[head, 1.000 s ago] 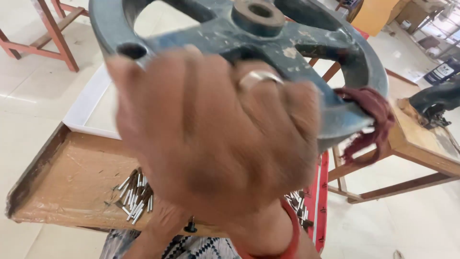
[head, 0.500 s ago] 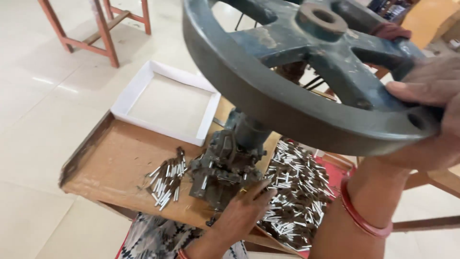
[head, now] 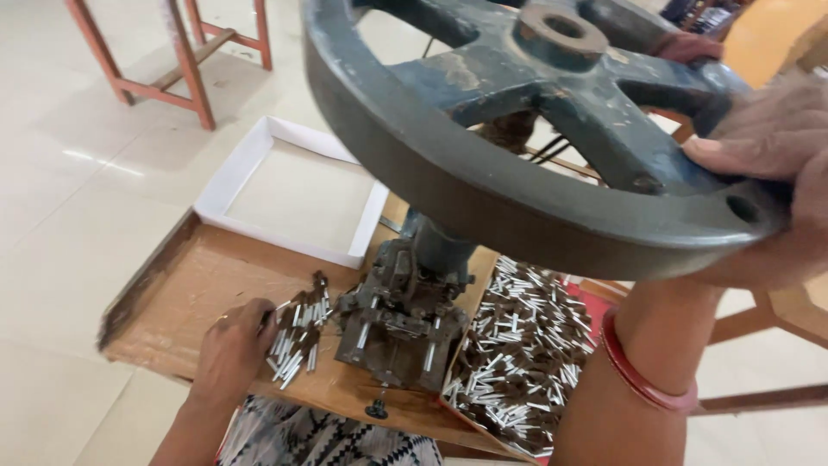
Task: Operating a manual wheel-driven machine to process small sticks and sorting processed items into containers.
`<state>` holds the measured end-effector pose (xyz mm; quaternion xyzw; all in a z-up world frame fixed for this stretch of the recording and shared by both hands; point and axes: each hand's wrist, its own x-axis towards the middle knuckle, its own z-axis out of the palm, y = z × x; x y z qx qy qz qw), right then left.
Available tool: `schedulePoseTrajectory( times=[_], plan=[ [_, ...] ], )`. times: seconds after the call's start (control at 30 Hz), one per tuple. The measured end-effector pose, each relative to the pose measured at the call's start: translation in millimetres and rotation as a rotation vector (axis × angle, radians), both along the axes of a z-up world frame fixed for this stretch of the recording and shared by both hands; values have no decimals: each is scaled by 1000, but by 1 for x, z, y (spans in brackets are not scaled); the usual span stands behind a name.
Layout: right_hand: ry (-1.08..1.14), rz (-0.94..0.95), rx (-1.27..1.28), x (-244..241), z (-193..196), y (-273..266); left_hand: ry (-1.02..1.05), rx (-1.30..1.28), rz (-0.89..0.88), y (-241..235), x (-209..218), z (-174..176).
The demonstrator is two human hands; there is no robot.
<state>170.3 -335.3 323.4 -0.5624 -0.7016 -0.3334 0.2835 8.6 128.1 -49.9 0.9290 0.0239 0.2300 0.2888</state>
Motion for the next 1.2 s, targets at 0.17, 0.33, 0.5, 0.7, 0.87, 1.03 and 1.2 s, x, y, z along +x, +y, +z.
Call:
schedulePoseTrajectory(
  times=[0.17, 0.33, 0.5, 0.7, 0.87, 1.03, 1.2],
  plan=[
    [-166, -52, 195, -38, -18, 46, -126, -196, -221, -97, -6, 18],
    [-210, -15, 548, -58, -26, 71, -148, 30, -284, -147, 8, 14],
    [-185, -108, 549, -70, -32, 68, -95, 14, -370, -136, -1, 52],
    [43, -138, 624, -91, -38, 73, -171, 243, -424, -125, -9, 49],
    [135, -207, 627, -121, -30, 133, -65, 194, -404, -128, -11, 41],
    [19, -562, 527, -164, -22, 192, -63, 154, -361, -144, -11, 55],
    [-96, -964, 432, -189, -43, 155, -28, 188, -339, -154, -6, 50]
  ],
)
